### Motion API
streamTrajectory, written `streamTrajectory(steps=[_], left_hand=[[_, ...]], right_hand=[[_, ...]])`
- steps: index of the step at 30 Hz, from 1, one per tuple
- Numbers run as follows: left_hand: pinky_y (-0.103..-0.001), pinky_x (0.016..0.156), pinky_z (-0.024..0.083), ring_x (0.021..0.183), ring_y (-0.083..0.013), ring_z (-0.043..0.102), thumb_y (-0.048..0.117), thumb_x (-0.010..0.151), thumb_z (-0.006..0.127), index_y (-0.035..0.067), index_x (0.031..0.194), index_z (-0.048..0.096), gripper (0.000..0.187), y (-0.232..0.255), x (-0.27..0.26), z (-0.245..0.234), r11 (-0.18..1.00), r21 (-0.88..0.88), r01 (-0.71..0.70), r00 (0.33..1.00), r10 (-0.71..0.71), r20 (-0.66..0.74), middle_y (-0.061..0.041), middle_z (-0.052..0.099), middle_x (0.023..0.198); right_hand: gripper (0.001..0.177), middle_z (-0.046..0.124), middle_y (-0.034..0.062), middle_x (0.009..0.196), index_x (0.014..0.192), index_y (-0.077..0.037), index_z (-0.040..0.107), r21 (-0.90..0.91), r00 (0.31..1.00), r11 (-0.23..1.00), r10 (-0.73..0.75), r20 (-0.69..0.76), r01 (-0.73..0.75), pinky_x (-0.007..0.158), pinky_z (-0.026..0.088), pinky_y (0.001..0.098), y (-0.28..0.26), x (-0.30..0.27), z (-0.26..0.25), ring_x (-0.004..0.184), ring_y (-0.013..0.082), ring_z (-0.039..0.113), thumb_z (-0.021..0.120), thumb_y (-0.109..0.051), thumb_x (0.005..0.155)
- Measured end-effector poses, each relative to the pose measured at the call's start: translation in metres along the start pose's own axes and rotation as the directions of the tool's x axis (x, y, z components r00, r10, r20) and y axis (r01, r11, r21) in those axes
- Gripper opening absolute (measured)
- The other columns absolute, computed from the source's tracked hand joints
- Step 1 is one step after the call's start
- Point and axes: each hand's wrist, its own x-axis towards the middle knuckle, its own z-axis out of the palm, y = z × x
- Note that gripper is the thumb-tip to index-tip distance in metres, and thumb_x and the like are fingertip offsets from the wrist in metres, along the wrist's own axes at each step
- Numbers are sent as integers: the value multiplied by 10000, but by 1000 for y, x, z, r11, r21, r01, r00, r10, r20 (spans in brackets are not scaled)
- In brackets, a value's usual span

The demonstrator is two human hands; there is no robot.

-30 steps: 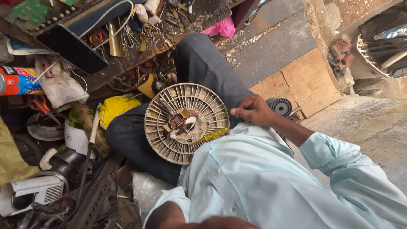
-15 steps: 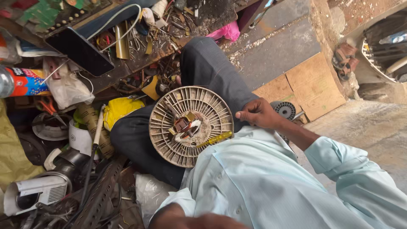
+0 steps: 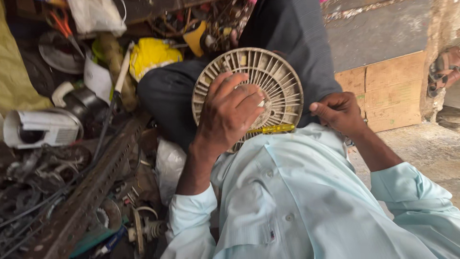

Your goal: The person is sitting on the floor in a cluttered workshop, repairing a small electrical motor component. They repeatedly wrap copper wire around the central stator core, using a yellow-handled screwdriver to press and secure the windings into place.

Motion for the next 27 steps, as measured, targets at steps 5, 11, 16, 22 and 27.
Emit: streamTrajectory(steps=[5,11,16,22,27], left_hand=[[-525,1164,388,1223,-298,629,141,865,870,58,1105,728,290,2,-7,7,999,8,32,998,-31,-49,-71,715,1152],[-462,1158,510,1340,-307,602,237,903,877,46,1268,653,469,-4,-41,-8,921,-385,63,939,-185,-289,-107,644,1352],[-463,1119,520,1299,-317,615,194,920,874,60,1226,683,385,-8,-61,16,997,-44,70,936,-81,-343,-91,670,1314],[-494,1085,506,1230,-322,645,265,988,804,40,1134,681,295,-16,-52,8,999,-23,46,957,-50,-285,-115,689,1247],[-440,986,544,1127,-333,666,400,942,719,-1,1077,708,424,-26,-39,-13,987,-160,22,939,-75,-334,-151,714,1143]], right_hand=[[241,639,28,612,809,-2,728,-226,993,969,111,27,-102,457,387,249,-58,-3,9,518,61,510,765,-182,965],[232,671,175,1118,1147,4,665,-264,739,696,-580,343,668,818,515,370,-171,46,31,960,267,661,659,-170,994],[290,658,217,1321,1310,32,634,-38,480,634,-543,688,772,1085,511,465,-203,127,89,1255,388,640,587,-118,1066],[235,755,169,1084,1178,-11,729,-110,395,649,-312,864,753,878,553,430,-209,156,94,1009,329,698,641,-106,982],[197,738,123,997,1091,-41,756,-257,497,746,-112,860,614,733,574,371,-212,151,82,883,248,721,713,-89,904]])
